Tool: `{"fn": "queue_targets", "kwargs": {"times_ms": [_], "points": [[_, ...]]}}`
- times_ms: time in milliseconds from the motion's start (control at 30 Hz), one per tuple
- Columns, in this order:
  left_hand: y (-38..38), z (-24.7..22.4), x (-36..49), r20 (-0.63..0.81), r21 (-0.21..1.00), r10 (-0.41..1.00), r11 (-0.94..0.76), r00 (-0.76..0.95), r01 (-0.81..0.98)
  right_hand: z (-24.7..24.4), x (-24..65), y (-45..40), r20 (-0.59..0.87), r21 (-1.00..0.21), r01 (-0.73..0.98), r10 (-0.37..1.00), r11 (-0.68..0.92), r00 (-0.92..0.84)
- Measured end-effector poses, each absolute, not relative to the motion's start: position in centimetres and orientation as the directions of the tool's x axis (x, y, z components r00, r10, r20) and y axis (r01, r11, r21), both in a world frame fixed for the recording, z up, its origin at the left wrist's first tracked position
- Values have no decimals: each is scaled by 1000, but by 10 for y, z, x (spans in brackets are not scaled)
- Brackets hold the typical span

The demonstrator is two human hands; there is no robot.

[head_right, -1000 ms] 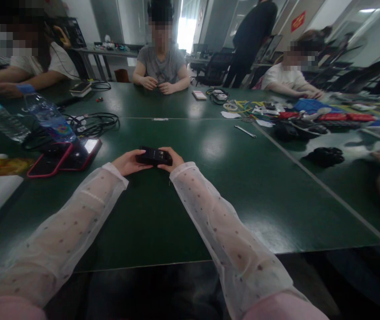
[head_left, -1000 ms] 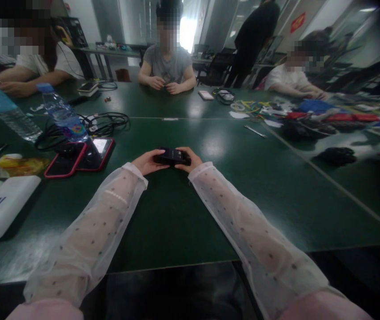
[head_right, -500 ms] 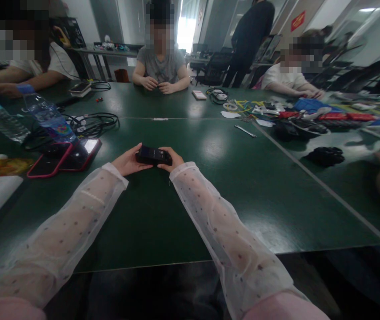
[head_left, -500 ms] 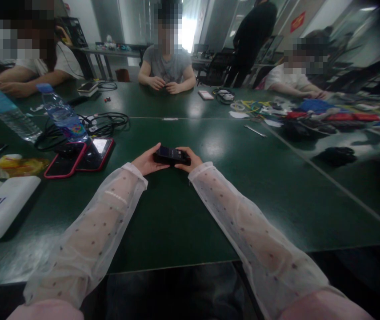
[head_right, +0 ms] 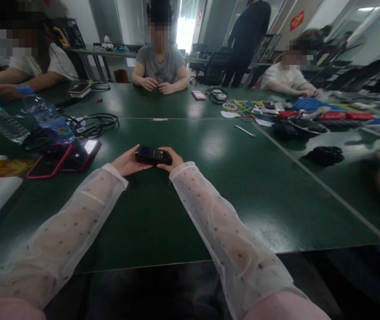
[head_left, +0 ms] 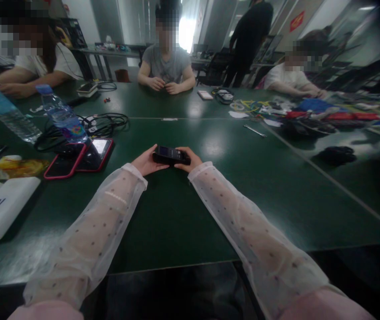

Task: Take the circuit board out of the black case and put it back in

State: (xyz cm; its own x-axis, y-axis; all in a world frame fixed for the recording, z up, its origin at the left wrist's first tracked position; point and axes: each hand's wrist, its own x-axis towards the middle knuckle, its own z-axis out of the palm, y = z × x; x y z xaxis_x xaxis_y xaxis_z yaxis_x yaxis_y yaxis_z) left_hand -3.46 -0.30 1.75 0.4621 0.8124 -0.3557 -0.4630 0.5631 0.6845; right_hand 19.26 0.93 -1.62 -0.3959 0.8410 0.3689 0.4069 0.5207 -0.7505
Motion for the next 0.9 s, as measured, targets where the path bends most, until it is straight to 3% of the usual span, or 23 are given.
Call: {"fn": "queue_targets", "kwargs": {"times_ms": [400,633,900], "points": [[-1,17,-35,-327,685,799,568,504,-456,-2,213,28,390,-870,211,883,446,-262],[0,15,-38,-318,683,790,574,524,-452,-14,276,59,444,-839,432,875,331,191],[0,14,-37,-314,697,790,568,526,-437,-29,284,55,485,-636,739,860,223,157]]}}
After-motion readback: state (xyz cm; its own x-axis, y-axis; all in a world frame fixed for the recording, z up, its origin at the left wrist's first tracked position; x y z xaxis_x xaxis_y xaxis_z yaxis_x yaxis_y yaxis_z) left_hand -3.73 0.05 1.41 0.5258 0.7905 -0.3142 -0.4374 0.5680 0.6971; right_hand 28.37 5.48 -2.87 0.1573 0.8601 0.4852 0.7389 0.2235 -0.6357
